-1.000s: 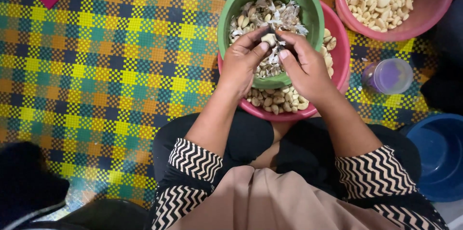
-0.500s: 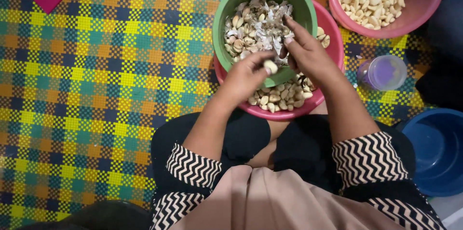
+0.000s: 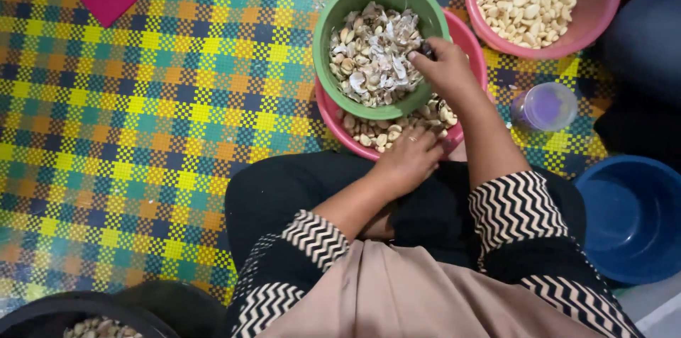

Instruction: Peeling skins or shells from nuts and sorting them into various bowls while sitting on a mat.

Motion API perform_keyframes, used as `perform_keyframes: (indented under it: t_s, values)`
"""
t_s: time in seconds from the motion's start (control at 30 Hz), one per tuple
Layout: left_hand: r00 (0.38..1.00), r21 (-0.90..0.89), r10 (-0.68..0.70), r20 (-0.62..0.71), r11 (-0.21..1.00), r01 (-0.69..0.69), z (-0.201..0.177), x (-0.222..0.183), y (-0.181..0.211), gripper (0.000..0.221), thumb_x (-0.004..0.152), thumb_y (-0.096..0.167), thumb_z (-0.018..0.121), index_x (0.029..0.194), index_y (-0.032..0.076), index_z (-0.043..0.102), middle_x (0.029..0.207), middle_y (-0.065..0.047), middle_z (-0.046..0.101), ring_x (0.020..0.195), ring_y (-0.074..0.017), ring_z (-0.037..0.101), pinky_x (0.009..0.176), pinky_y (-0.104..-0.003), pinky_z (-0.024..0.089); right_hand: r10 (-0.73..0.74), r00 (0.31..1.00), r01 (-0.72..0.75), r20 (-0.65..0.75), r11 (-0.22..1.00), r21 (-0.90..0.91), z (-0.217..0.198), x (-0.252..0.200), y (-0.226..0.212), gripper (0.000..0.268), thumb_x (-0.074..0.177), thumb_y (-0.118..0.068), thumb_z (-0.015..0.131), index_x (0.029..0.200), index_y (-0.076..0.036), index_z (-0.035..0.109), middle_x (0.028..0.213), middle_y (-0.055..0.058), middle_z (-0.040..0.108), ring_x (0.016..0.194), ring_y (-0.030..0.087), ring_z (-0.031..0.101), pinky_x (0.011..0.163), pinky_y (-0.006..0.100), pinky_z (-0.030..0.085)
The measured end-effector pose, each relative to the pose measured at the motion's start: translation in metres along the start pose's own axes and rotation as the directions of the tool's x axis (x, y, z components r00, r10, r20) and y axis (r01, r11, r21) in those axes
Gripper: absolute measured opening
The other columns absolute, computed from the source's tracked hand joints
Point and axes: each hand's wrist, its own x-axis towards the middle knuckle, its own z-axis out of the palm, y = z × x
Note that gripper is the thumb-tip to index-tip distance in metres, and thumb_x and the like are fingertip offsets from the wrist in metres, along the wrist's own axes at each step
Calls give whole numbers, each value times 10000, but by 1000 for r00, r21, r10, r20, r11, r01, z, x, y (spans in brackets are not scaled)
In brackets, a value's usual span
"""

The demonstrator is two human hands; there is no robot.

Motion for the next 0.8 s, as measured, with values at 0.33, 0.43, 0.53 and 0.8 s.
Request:
perform_keyframes:
  t_s: [0.33,0.43,0.53,0.8]
  values:
    - [959,227,161,-235,968,-107,-11,12,24,139,723,180,665,624,118,741,659,-125,667,777,-353,638,996,-631,416,-106,992,107,-61,994,12,-4,-25,-7,383,812,-212,824,1178,-192,713,954,111,728,848,285,710,713,397,580]
    - [993,237,48,-112,971,-20,14,0,11,317,826,234,682,1129,202,769,1292,-148,686,1220,-382,631,1161,-655,345,-53,989,84,-141,971,225,-37,-52,-31,259,938,-174,692,1173,-66,683,858,123,643,592,197,574,483,288,493]
    - [980,224,-92,175,973,51,-8,7,3,505,919,190,613,1412,297,584,1430,-131,599,1468,-372,427,1213,-617,325,35,975,60,-218,908,415,-75,-70,-17,223,964,-200,691,1179,-176,640,802,59,648,472,114,574,348,233,466]
    - [946,352,-313,80,897,267,6,-3,-50,545,993,180,581,1447,470,503,1516,-154,494,1477,-412,405,1162,-688,303,36,960,203,-276,590,781,-130,-160,19,198,1043,-107,619,1218,-171,552,1060,177,708,409,95,440,333,220,345]
